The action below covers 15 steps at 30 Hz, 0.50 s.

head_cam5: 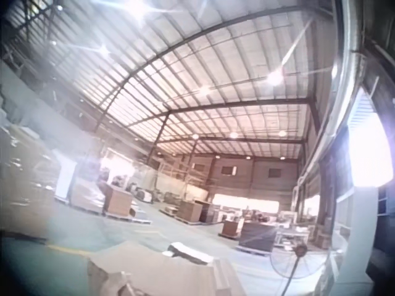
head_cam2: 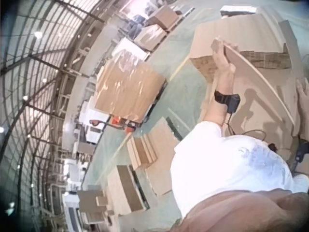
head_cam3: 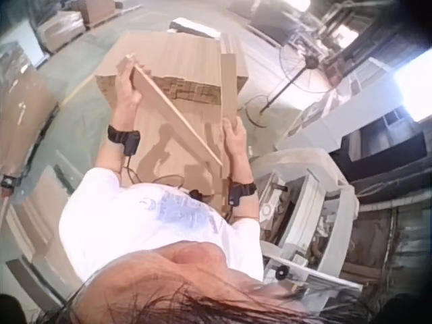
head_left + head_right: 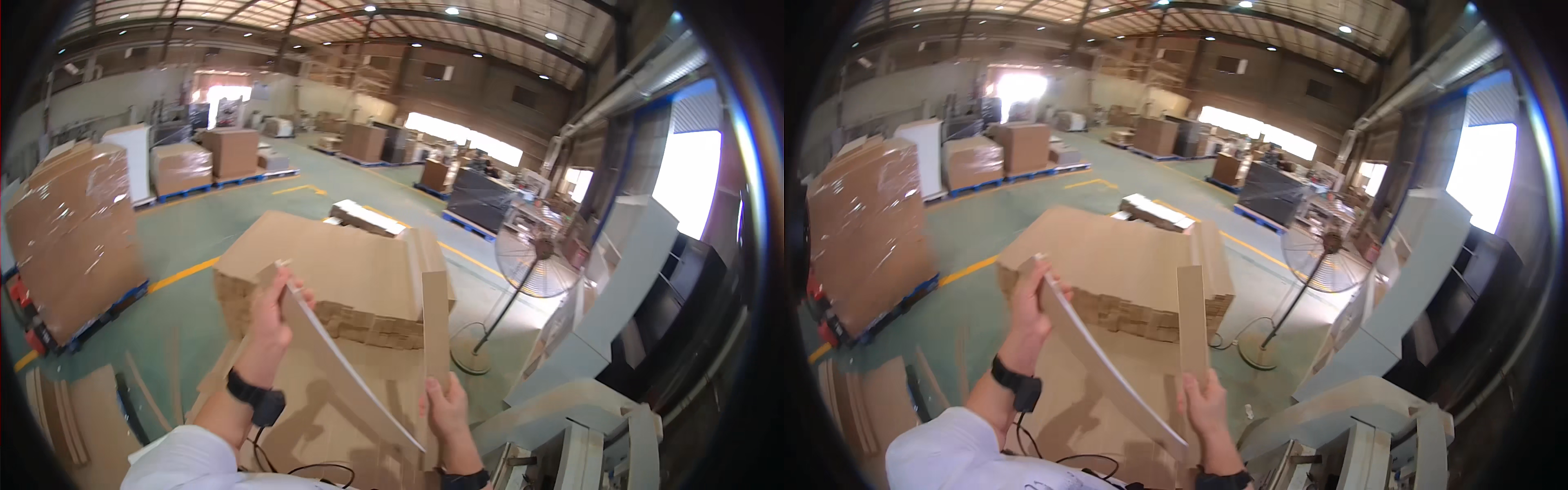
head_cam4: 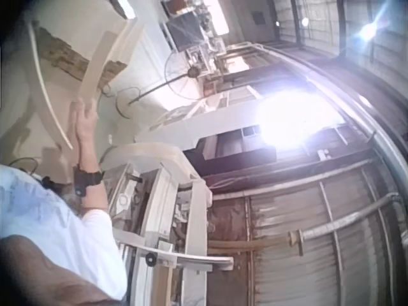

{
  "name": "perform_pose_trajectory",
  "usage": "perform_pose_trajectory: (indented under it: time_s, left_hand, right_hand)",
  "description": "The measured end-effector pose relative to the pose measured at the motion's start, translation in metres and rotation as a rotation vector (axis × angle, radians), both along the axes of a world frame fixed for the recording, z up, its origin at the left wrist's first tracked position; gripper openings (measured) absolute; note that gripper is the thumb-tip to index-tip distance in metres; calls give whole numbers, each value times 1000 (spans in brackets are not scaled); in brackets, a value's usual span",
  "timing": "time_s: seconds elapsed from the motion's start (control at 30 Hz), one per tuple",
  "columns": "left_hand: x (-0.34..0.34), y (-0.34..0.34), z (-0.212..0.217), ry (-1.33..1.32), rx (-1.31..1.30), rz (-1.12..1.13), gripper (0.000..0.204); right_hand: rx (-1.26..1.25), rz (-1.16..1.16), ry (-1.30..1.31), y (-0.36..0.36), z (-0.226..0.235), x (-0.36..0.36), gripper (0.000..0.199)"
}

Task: Operating an industrial boring machine to drill or process wooden boards in a furniture manufacturing plant.

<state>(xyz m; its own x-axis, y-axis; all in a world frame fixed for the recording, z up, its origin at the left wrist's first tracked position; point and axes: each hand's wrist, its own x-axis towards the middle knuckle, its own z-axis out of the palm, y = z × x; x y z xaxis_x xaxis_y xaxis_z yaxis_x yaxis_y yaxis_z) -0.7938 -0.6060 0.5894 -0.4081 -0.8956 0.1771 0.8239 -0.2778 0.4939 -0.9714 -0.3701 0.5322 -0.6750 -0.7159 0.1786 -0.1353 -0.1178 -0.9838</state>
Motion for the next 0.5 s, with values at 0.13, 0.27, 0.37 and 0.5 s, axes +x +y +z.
perform_pose_trajectory:
  time_s: [0.13,0.27,0.37,0.5]
  left_hand:
    - [-15,-3,5,-7,-41,-20,23]
    - [-14,-7,-12,28,-60,-21,26]
    - [-15,-19,-37,45,27,111,30]
    - [-24,-38,-103,-79,193,341,34]
  right_hand:
    - [-90,114,-80,14,11,-12,18]
    - [-87,130,-158,12,11,-22,21]
    - [-7,148,-202,18,10,-27,19]
    - [8,119,-242,30,14,-30,18]
